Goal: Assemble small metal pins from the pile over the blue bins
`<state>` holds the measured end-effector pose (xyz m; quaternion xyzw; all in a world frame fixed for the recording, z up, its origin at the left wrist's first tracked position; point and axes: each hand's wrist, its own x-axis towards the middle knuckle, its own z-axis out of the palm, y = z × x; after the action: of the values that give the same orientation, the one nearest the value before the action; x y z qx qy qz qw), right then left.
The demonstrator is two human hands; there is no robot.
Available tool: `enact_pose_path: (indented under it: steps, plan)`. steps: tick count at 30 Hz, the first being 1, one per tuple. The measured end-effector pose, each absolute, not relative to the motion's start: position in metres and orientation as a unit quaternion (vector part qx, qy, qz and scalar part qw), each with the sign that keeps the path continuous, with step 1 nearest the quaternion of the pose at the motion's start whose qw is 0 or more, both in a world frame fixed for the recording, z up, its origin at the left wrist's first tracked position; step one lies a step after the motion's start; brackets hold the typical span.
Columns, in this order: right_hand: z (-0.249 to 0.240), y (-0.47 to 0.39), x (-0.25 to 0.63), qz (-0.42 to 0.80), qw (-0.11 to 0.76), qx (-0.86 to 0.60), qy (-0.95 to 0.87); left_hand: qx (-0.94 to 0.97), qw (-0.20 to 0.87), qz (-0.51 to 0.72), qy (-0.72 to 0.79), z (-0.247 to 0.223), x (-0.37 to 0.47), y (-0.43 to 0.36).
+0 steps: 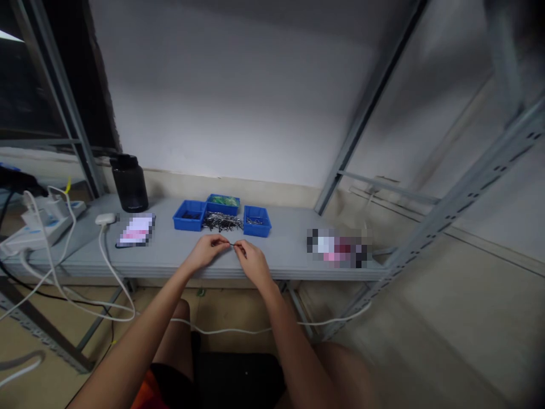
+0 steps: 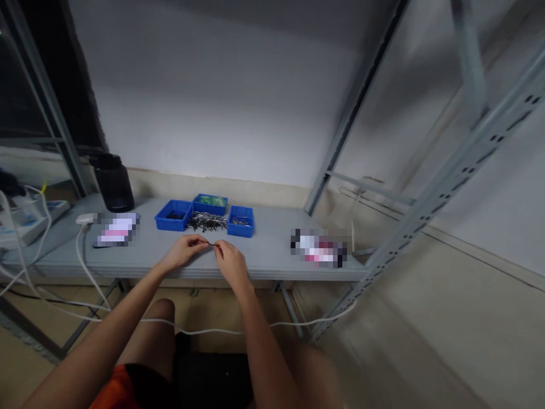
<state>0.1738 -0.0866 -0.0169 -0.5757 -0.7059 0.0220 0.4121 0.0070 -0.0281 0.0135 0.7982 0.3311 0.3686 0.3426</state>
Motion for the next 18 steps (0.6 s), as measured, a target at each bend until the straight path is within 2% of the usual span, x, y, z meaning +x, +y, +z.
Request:
enact_pose_path:
  steps: [18]
  plan:
    - [-0.0158,-0.0876,0.1732,0.035,0.416,-0.577,-0.702,0.795,0.348,0.374,0.329,0.0077,0.0073,-0.0259]
